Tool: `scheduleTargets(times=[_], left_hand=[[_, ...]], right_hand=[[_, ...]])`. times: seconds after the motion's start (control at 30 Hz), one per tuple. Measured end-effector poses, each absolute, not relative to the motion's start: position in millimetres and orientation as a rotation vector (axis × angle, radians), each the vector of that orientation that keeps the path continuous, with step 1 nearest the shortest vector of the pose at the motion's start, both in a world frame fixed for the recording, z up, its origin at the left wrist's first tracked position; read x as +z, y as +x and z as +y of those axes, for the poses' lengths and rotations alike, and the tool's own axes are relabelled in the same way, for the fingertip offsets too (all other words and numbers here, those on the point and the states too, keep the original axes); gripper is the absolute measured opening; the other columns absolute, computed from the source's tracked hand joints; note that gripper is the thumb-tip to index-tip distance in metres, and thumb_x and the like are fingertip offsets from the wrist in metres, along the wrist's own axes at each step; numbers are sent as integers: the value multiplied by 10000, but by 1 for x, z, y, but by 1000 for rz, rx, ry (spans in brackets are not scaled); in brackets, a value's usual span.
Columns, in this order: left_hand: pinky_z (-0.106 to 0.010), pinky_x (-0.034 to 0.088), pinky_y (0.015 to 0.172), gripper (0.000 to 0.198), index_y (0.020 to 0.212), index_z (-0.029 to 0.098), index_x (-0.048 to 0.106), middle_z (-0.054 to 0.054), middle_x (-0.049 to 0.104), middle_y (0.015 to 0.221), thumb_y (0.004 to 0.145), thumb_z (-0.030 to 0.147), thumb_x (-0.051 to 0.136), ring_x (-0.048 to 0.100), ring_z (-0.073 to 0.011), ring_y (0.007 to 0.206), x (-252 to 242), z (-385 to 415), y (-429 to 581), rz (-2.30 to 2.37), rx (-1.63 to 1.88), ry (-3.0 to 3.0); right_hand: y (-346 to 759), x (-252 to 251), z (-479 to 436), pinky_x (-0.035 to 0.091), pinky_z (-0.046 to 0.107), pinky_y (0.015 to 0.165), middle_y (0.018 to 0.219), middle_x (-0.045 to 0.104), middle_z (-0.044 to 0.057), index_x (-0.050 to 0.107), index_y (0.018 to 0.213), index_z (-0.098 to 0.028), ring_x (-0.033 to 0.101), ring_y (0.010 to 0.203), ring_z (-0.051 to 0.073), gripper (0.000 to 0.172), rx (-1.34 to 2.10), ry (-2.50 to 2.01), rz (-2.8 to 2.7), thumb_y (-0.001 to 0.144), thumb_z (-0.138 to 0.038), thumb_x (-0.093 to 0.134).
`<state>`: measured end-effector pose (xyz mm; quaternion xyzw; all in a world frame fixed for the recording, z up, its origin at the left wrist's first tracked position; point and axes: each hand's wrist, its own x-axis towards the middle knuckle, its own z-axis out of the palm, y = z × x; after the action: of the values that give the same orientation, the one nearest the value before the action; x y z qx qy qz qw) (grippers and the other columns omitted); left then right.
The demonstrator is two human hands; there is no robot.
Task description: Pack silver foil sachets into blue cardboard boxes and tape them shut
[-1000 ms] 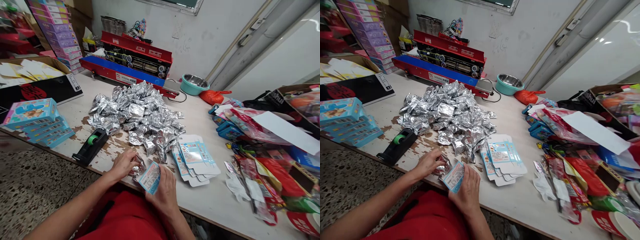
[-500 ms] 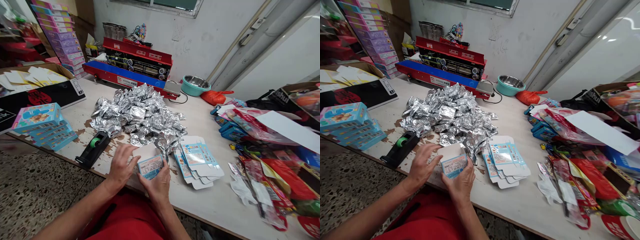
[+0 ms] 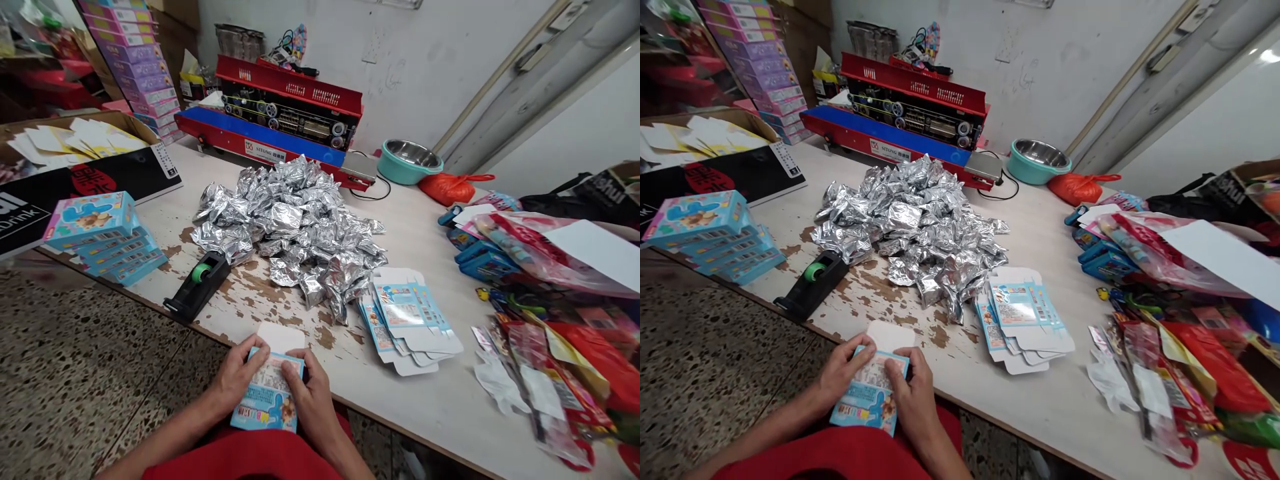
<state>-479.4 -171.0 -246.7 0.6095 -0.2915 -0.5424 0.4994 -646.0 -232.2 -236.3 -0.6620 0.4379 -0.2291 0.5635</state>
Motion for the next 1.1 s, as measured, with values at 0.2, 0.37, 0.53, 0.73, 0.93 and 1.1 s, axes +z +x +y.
scheduleTargets(times=[0.2, 0.37, 0.53, 0.73, 0.93, 1.1], left_hand=[[-212, 392, 549, 456, 1053, 154, 622, -23, 617, 779, 795, 529, 613, 514, -131, 630, -260, -158, -484, -471, -1252, 1412], [-209, 405, 621, 294, 752, 147, 690, -12, 611, 693, 766, 440, 669, 540, -136, 681, -235, -168, -466, -767, -1243, 1469], [-239, 442, 772, 327, 1059, 203, 727, -46, 705, 1045, 815, 393, 620, 616, -196, 923, -212, -179, -448, -1095, -1513, 1421], [-224, 428, 659, 385, 1018, 136, 723, -67, 721, 941, 789, 427, 616, 607, -175, 776, -215, -189, -439, -856, -1613, 1430], [-226, 423, 676, 368, 1015, 178, 738, -53, 703, 929, 845, 450, 560, 597, -189, 831, -207, -191, -416, -1336, -1745, 1268], [-247, 465, 738, 322, 911, 167, 727, -48, 708, 907, 821, 446, 594, 618, -187, 840, -226, -152, -452, -838, -1230, 1625]], right_hand=[[-642, -241, -234, 447, 258, 648, 839, 581, 29, 581, 886, -200, 542, 751, 157, 255, -594, -1470, 968, 873, -453, 548], [-638, -237, -240, 452, 252, 598, 759, 619, 28, 648, 828, -182, 549, 676, 152, 266, -502, -1362, 981, 780, -442, 674], [-631, -226, -239, 525, 284, 675, 1161, 549, 104, 630, 953, -203, 582, 973, 218, 213, -645, -1599, 971, 820, -370, 638], [-631, -217, -241, 374, 434, 1066, 1326, 391, 94, 702, 976, -278, 419, 1262, 242, 190, -526, -1972, 802, 895, -261, 531], [-632, -213, -252, 341, 447, 1076, 1503, 315, 82, 728, 945, -248, 361, 1346, 280, 188, -444, -1643, 789, 826, -360, 636], [-626, -226, -240, 396, 406, 993, 1298, 562, 128, 647, 724, -178, 504, 1212, 291, 300, -456, -1363, 1037, 791, -470, 651]])
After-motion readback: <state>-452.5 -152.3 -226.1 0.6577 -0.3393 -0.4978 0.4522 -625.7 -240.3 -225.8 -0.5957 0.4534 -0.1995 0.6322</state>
